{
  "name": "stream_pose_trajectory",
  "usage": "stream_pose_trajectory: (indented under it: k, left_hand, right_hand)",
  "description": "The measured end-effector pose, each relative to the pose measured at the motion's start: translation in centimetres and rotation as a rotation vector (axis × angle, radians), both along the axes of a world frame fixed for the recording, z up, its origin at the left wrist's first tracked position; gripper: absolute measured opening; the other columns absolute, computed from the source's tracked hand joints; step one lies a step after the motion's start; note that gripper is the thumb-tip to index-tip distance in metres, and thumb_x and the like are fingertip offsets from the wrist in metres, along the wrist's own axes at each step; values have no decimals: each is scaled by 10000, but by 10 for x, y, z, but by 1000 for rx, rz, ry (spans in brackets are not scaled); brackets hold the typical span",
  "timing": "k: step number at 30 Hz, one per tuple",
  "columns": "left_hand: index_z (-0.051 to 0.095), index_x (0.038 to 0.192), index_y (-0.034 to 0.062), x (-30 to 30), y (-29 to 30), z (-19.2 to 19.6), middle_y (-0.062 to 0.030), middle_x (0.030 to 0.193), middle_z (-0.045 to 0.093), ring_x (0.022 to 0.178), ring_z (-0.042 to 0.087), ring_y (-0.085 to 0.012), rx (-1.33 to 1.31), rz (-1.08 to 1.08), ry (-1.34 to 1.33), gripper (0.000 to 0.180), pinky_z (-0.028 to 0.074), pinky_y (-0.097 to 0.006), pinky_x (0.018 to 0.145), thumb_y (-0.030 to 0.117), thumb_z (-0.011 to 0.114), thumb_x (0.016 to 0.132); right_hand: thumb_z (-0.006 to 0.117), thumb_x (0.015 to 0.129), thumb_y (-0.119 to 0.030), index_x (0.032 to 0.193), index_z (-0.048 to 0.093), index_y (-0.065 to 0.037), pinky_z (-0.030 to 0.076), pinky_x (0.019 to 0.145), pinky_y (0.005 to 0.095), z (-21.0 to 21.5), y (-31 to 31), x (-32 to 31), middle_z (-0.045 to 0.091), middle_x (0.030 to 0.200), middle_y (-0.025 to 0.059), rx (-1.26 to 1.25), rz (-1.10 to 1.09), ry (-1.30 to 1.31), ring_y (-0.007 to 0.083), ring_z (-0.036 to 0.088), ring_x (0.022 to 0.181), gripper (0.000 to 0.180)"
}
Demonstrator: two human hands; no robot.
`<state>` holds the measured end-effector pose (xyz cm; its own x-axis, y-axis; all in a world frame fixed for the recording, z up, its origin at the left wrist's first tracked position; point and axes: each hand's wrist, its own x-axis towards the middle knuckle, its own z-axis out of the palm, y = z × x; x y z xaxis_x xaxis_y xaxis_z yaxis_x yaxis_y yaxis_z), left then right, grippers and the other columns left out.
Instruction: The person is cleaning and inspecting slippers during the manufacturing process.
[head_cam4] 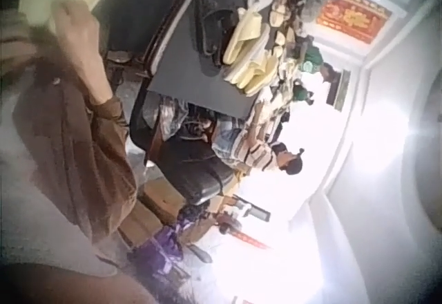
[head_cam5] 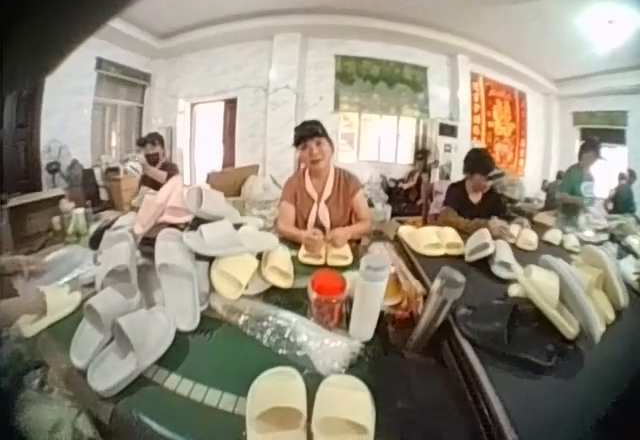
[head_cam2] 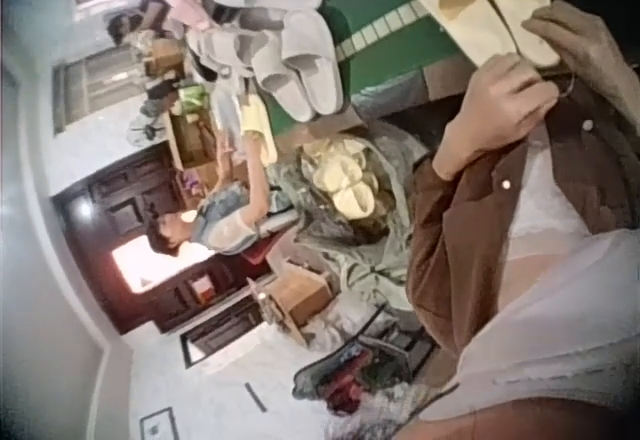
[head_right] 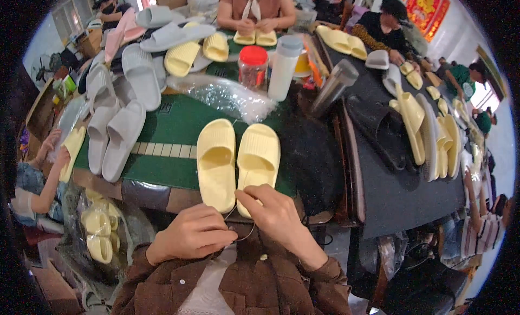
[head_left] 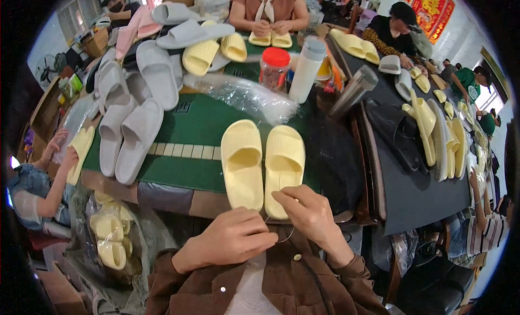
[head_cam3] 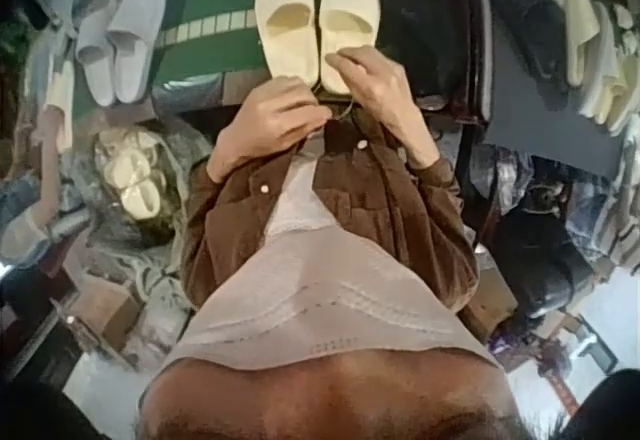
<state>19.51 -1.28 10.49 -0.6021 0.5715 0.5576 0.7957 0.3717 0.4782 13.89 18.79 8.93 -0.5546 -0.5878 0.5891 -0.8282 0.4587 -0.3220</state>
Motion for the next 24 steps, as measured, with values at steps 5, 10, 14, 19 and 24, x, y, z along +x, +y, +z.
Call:
stream_pose_trajectory:
  k: [5, 10, 14, 19, 24]
  left_hand:
    - [603, 823, 85, 2, -3, -9, -12, 697, 483, 662, 523, -178, -113, 89, 39, 171, 444, -298, 567, 88, 675, 668]
    - [597, 828, 81, 5, -5, -13, -8, 700, 482, 677, 526, -171, -145, 123, 24, 181, 443, -285, 574, 93, 660, 659]
    - [628, 806, 69, 5, -8, -20, -20, 677, 514, 648, 544, -187, -157, 178, 49, 167, 453, -306, 561, 59, 702, 657]
    - [629, 808, 69, 11, -16, -23, -21, 686, 516, 664, 540, -190, -186, 258, 18, 145, 452, -308, 572, 64, 705, 685]
    - [628, 813, 72, 13, -14, -17, -21, 693, 516, 667, 533, -197, -254, 328, 35, 142, 445, -307, 576, 75, 700, 691]
  right_hand:
    - [642, 686, 36, 943, 670, -29, 529, 598, 323, -7, -8, -3, 631, 840, 88, 2, 22, -90, 237, 630, 721, 267]
    - [651, 714, 21, 985, 658, -35, 527, 621, 331, -8, -3, -3, 629, 860, 99, 31, 28, -147, 253, 630, 747, 277]
    - [644, 765, 29, 1054, 620, -36, 518, 687, 343, -1, 8, -9, 621, 929, 123, -35, 6, -193, 285, 627, 805, 297]
    - [638, 773, 18, 1000, 619, -11, 518, 721, 331, 11, 25, -12, 625, 974, 125, -8, 27, -272, 281, 635, 850, 230]
    - [633, 782, 0, 962, 621, -2, 520, 719, 334, 8, 25, -9, 628, 959, 123, 108, 54, -364, 278, 635, 849, 181]
